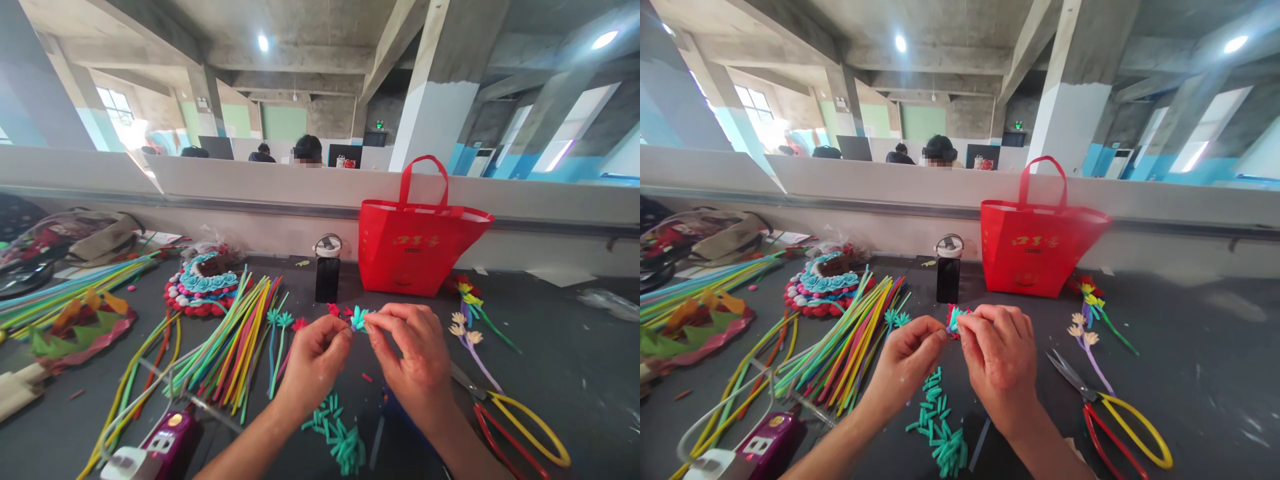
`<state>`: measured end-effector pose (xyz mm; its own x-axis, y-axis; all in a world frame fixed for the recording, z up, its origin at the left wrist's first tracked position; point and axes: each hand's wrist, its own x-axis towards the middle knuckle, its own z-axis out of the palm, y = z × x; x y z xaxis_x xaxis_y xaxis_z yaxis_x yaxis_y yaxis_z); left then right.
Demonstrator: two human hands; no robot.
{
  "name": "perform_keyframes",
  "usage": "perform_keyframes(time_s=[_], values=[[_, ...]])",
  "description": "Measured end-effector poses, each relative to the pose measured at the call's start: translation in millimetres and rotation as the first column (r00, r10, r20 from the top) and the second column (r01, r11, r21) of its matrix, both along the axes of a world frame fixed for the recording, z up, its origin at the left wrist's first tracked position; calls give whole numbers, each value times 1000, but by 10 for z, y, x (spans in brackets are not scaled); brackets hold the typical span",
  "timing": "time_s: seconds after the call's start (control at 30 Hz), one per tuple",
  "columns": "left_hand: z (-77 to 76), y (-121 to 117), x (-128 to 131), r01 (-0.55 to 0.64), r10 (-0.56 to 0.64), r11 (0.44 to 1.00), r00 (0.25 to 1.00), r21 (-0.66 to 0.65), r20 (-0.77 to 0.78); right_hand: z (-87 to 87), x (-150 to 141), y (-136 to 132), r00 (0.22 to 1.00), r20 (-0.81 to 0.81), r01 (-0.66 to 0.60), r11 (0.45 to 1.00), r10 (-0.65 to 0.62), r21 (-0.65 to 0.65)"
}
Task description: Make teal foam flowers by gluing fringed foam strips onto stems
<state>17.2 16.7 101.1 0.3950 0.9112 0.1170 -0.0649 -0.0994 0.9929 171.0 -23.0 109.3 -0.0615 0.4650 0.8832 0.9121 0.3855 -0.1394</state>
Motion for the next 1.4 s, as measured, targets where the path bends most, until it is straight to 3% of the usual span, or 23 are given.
perform_keyframes(time_s=[0.1, 0.3, 0.37, 0.43, 0.5, 0.57, 0.6, 0.77, 1.0, 1.13, 1.33, 1.4], values=[[41, 7, -9, -26, 26, 999, 1000, 22, -7, 8, -1, -25, 1000, -16, -21, 1000, 21, -13], [147, 50, -68, -91, 90, 995, 995, 31, 47, 124, 31, -175, 998, -51, -26, 996, 30, 81], [173, 63, -99, -102, 99, 995, 990, 18, 105, 80, 36, -182, 998, -45, -47, 999, 47, -7], [198, 72, -131, -115, 112, 993, 979, 6, 168, -56, 20, -154, 996, -27, -93, 976, 90, -197], [222, 78, -160, -125, 122, 992, 967, 0, 221, -270, -22, -100, 991, 36, -95, 879, 126, -468], [241, 86, -184, -129, 125, 992, 957, -4, 260, -516, -86, -33, 990, 95, -2, 675, 107, -737], [249, 91, -193, -127, 124, 992, 954, -8, 273, -636, -124, 4, 988, 111, 21, 623, 107, -782], [259, 106, -215, -92, 98, 995, 955, -35, 280, -1058, -306, 199, 988, 151, 115, 526, 26, -843], [263, 90, -218, -63, 73, 997, 959, -44, 275, -1196, -449, 399, 984, 169, 178, 421, -58, -889], [285, 75, -226, -60, 75, 996, 958, -62, 277, -1159, -423, 436, 990, 136, 142, 392, -43, -909], [298, 76, -231, -63, 78, 996, 963, -64, 260, -1064, -210, 329, 994, 91, 105, 410, -55, -906], [287, 76, -220, -57, 73, 996, 964, -68, 256, -1055, -190, 280, 996, 78, 85, 439, -35, -894]])
